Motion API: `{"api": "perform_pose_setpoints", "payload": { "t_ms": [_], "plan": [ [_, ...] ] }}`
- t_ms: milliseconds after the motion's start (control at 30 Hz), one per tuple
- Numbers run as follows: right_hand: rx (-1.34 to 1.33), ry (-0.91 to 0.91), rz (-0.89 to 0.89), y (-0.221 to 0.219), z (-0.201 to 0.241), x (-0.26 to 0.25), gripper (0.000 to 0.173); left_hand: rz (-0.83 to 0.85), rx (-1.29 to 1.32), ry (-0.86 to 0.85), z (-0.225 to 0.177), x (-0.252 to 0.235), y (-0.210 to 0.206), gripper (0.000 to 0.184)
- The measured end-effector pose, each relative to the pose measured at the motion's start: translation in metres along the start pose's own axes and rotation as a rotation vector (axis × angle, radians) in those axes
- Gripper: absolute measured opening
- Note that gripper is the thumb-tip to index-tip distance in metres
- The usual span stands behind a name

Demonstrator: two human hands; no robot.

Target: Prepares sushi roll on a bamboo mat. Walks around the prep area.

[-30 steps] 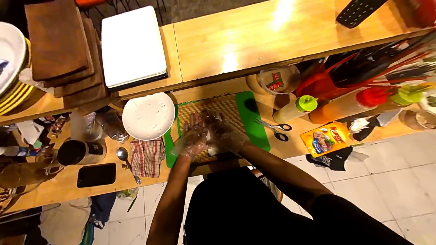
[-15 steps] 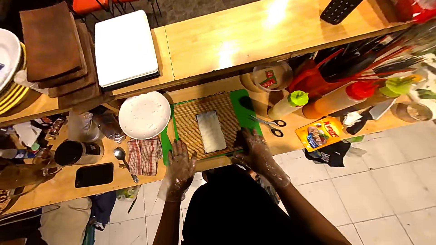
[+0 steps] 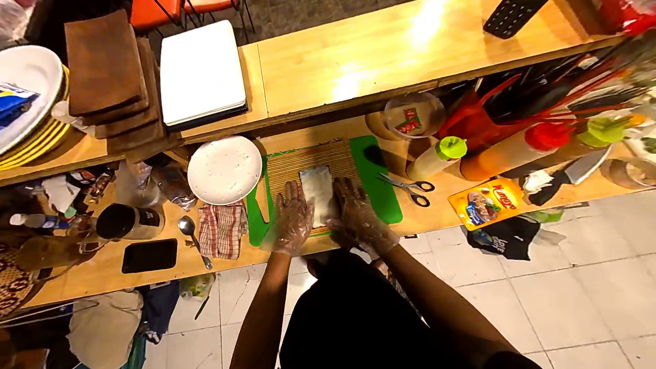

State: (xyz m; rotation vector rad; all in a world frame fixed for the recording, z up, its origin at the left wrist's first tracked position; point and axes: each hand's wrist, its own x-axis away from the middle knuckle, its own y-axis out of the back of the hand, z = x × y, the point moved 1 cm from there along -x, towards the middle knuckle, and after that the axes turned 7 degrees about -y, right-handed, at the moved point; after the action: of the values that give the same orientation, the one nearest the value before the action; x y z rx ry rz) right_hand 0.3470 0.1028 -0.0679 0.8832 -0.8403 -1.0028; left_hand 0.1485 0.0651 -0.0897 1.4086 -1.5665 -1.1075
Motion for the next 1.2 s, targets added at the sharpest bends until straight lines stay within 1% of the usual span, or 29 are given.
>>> {"api": "perform_pose_setpoints", "payload": {
  "t_ms": [133,233,433,567,667,733,767,867,933,1067,1200],
  "plan": [
    [0.006,-0.010,-0.013,-0.005,0.004,-0.001,0.119,-0.003,0.033,0.006,-0.001,-0.003,-0.003,0.068],
    [0.030,0.025,-0.027,-0.008,0.004,0.000,0.119,0.002,0.029,-0.006,-0.003,-0.003,-0.003,0.068],
    [0.023,0.049,-0.056,-0.013,0.001,-0.003,0.123,-0.080,-0.121,-0.113,-0.005,-0.007,0.001,0.073],
    [0.051,0.061,-0.086,-0.019,-0.001,-0.002,0.122,0.020,-0.210,-0.103,-0.013,-0.011,0.016,0.073],
    [0.014,0.070,-0.097,-0.019,-0.002,0.000,0.119,0.089,-0.256,-0.122,-0.016,-0.014,0.025,0.071],
    [-0.005,0.085,-0.121,-0.021,-0.004,0.001,0.119,0.116,-0.243,-0.131,-0.017,-0.017,0.031,0.069],
    [-0.010,0.084,-0.130,-0.022,-0.004,0.001,0.120,0.101,-0.227,-0.125,-0.015,-0.018,0.031,0.070],
    [-0.030,0.066,-0.104,-0.017,-0.003,0.001,0.123,0.012,-0.076,-0.020,-0.004,-0.014,0.026,0.069],
    [-0.041,0.048,-0.080,-0.015,-0.002,0.002,0.123,-0.036,0.015,0.021,0.000,-0.010,0.019,0.069],
    [-0.048,0.066,-0.118,-0.018,-0.004,0.002,0.122,-0.021,-0.019,-0.011,0.000,-0.014,0.001,0.074],
    [-0.061,0.070,-0.135,-0.021,-0.006,0.003,0.122,-0.001,-0.014,-0.020,-0.005,-0.022,0.004,0.074]
  ]
}}
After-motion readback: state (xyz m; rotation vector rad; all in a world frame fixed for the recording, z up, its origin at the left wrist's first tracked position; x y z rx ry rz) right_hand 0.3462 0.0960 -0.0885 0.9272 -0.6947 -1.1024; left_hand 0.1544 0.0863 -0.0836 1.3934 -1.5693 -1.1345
